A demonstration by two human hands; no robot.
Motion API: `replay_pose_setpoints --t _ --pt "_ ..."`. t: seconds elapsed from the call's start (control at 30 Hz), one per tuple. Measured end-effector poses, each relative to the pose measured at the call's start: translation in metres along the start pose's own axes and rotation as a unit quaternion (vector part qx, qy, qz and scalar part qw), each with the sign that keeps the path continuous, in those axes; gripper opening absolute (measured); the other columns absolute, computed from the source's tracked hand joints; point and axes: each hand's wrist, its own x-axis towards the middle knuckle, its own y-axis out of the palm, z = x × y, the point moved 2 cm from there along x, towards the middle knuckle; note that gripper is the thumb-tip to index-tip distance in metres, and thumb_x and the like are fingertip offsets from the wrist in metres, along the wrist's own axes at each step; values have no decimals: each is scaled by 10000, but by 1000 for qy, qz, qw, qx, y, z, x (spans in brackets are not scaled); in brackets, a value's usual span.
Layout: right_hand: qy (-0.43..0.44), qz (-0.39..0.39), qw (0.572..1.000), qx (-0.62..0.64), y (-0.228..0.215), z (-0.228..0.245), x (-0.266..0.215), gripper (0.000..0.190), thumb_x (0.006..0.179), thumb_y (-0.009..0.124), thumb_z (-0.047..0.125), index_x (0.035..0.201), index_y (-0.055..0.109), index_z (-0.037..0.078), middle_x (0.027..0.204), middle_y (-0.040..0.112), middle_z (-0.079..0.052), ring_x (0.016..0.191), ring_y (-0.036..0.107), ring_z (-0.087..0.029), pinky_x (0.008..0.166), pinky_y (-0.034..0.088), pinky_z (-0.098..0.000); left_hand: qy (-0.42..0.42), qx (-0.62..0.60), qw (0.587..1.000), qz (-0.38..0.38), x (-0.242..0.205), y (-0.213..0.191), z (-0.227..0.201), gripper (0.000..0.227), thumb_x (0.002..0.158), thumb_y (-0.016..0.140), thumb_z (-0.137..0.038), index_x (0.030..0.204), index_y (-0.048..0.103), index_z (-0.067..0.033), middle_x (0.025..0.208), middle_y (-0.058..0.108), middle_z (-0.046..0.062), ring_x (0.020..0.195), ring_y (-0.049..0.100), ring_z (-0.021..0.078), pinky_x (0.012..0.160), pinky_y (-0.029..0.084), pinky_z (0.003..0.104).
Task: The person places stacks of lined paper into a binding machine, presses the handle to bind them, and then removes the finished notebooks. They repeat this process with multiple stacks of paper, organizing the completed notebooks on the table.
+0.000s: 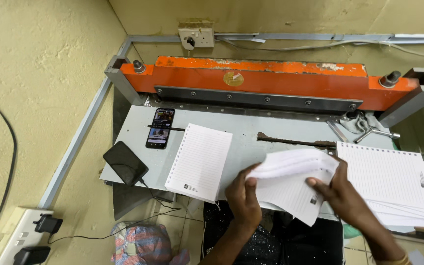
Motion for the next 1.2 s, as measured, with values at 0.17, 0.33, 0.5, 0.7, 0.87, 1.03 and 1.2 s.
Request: replay_pose_setpoints --t 0.17,0.33,0.5,0.7,0.87,1.03,1.2 --pt "-65 -54 996 17 -17 9 -8 614 957 719 260 1454 384 128 1184 359 -70 1016 485 -242 941 433 -382 29 -142 989 28 32 -10 -8 653 1132 440 -562 1213 748 8 1190 811 188 1153 800 334 991 664 443" --pt "-170 -64 965 187 8 -13 -6 1142 648 696 226 1660 170 173 1623 578 -191 1523 501 -297 1217 393 -491 -54 -111 984 128 28 -10 16 818 1077 369 -716 1569 462 -69 1594 566 237 1494 563 387 1238 455 561" --pt "-321 -57 921 213 25 -41 13 1180 638 744 199 1670 180 110 1673 458 -271 1604 420 -400 1296 327 -580 -141 -182 939 254 31 -12 19 1147 840 780 -649 1684 269 -62 1672 456 141 1471 511 357 1198 459 536" --pt "-186 -120 971 90 15 5 -29 1298 630 738 245 1711 33 109 1744 341 -195 1623 318 -339 1302 247 -583 -125 -167 947 246 33 -9 26 999 868 797 -534 1645 355 -88 1636 533 160 1515 526 375 1209 487 551" --pt "-500 -271 753 -331 28 3 -20 962 904 582 548 1664 345 7 1742 385 -285 1637 341 -441 1355 213 -632 -127 -180 940 259 32 -16 30 954 793 868 -513 1563 489 -97 1493 663 134 1379 628 276 1167 524 450" --pt "-501 -280 683 -451 65 23 -27 841 1011 439 621 1663 414 89 1775 388 -157 1645 364 -313 1354 230 -548 -39 -183 951 245 35 -14 28 1011 860 812 -627 1628 379 -133 1572 574 197 1431 576 347 1185 502 541" --pt "-534 -231 664 -470 78 18 -29 862 1028 365 623 1741 233 156 1810 271 -98 1676 248 -274 1364 177 -507 -50 -233 941 240 24 -10 36 1030 866 848 -501 1661 324 -105 1580 556 233 1431 600 402 1132 579 557"
